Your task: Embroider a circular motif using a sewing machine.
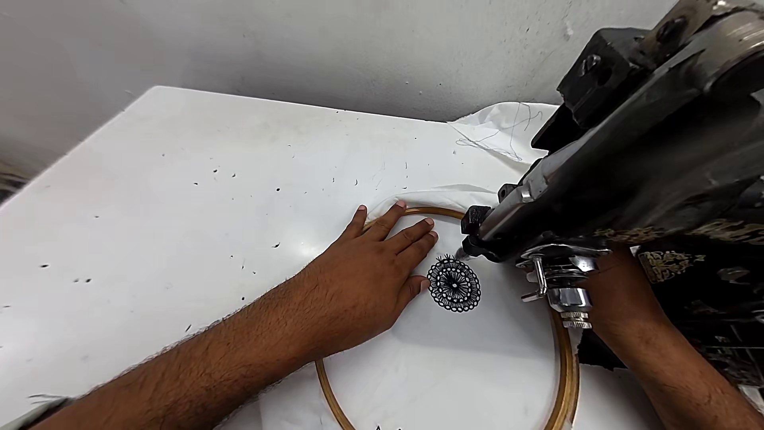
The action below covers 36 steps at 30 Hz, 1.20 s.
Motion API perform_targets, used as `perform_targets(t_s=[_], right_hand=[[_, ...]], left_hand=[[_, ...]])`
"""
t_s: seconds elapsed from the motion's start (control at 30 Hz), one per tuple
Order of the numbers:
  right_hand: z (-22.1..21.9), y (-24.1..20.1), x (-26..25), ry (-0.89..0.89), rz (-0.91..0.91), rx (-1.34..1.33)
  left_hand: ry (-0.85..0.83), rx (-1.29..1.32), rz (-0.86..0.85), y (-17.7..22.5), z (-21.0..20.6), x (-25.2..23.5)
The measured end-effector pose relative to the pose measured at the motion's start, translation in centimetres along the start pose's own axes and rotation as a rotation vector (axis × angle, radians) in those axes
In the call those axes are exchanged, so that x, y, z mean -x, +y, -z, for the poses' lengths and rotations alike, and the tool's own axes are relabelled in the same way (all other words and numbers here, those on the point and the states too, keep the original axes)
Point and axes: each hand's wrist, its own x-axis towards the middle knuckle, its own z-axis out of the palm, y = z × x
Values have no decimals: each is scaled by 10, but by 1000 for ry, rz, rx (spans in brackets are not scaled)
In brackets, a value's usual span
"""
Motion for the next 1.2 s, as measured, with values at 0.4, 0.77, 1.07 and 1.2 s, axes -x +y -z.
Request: perform_targets(t_s=[0.4, 0.77, 1.07, 1.2], right_hand=[[0, -3, -2, -10, -51, 7], [-1, 1, -4, 1, 14, 28], [2, -6, -2, -15, -12, 62], [3, -7, -4, -30, -38, 75]], left_hand=[[6, -12, -3, 1, 1, 1], [-1, -6, 5, 2, 1, 0], [-17, -12, 0, 2, 2, 1], [-1, -7, 1, 1, 1, 0]])
